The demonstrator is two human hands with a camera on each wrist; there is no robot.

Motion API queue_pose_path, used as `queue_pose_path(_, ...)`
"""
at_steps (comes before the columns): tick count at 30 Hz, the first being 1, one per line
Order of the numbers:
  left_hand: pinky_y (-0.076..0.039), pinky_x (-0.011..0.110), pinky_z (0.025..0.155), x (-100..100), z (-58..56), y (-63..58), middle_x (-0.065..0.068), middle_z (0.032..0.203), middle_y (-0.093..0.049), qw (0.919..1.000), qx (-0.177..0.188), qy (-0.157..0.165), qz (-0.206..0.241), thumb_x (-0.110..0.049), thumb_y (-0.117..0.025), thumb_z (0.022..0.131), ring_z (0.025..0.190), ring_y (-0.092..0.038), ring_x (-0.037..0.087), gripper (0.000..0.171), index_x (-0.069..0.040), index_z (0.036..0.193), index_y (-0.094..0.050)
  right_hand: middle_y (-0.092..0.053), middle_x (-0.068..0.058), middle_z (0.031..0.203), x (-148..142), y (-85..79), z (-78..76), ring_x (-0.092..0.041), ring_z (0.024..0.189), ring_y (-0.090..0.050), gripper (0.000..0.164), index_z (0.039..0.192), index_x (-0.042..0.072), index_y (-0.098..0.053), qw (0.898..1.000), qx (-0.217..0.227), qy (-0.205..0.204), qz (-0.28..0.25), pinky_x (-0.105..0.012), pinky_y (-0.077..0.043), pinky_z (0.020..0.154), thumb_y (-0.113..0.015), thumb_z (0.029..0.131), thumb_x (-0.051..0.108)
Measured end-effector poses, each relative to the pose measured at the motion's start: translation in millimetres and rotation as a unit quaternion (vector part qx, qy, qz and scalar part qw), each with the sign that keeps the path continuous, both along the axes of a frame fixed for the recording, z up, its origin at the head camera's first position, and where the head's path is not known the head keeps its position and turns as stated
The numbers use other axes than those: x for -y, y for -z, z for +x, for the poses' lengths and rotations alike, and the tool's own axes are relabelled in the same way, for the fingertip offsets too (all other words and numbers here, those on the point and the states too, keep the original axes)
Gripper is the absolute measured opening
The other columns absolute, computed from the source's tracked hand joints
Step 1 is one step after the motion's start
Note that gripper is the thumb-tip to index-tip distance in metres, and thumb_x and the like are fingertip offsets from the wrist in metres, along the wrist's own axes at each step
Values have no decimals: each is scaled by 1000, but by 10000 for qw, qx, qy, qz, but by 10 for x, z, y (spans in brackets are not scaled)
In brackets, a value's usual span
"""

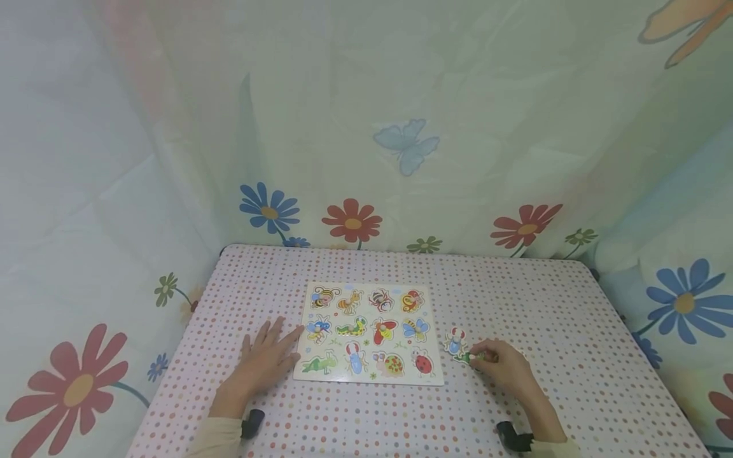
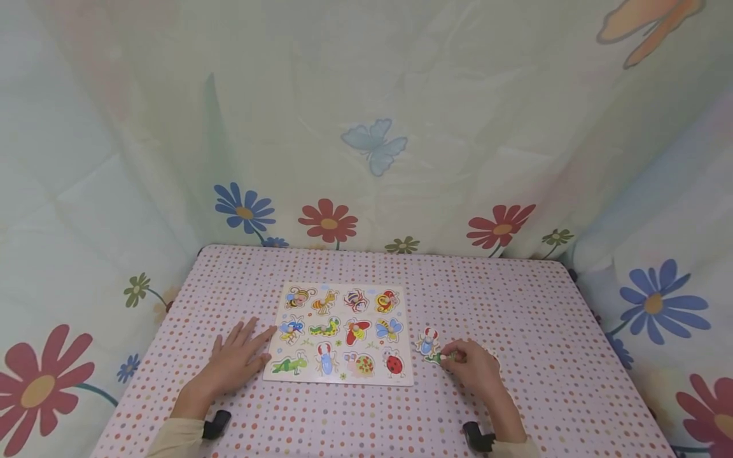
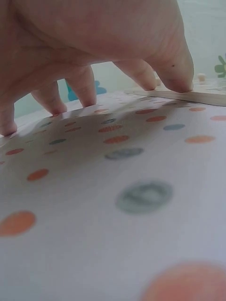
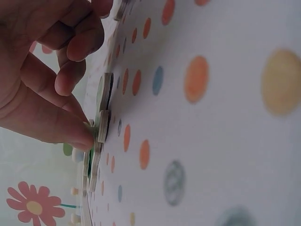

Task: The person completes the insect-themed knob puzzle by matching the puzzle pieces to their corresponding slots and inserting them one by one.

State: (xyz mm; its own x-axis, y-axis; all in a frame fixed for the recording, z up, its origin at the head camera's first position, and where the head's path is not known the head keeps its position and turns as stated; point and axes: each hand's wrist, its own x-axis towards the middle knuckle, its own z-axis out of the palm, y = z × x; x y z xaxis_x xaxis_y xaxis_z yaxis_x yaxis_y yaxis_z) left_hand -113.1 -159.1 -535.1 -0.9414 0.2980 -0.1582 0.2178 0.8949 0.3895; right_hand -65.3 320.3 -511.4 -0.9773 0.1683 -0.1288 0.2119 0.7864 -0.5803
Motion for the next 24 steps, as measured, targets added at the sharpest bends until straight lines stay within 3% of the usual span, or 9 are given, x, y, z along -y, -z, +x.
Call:
queue_pose_path(10, 1, 75, 110, -5, 6, 8, 16, 165, -14, 10000, -96, 8, 6, -40, -53, 103, 149, -7, 46, 56, -30, 156, -37, -55, -5, 84, -46, -104, 32, -21, 73, -49, 22, 103, 5, -74, 9991, 40, -95, 400, -34, -39, 62, -78, 85, 16)
queue_pose_path(24, 1, 74, 111, -8, 11, 7, 16, 165, -14, 10000, -57, 8, 18, -40, -53, 103, 149, -5, 45, 56, -30, 156, -37, -52, -5, 83, -5, -217, 77, -19, 67, -47, 22, 102, 4, -74, 9995, -67, -72, 313, -29, -40, 54, -79, 83, 14)
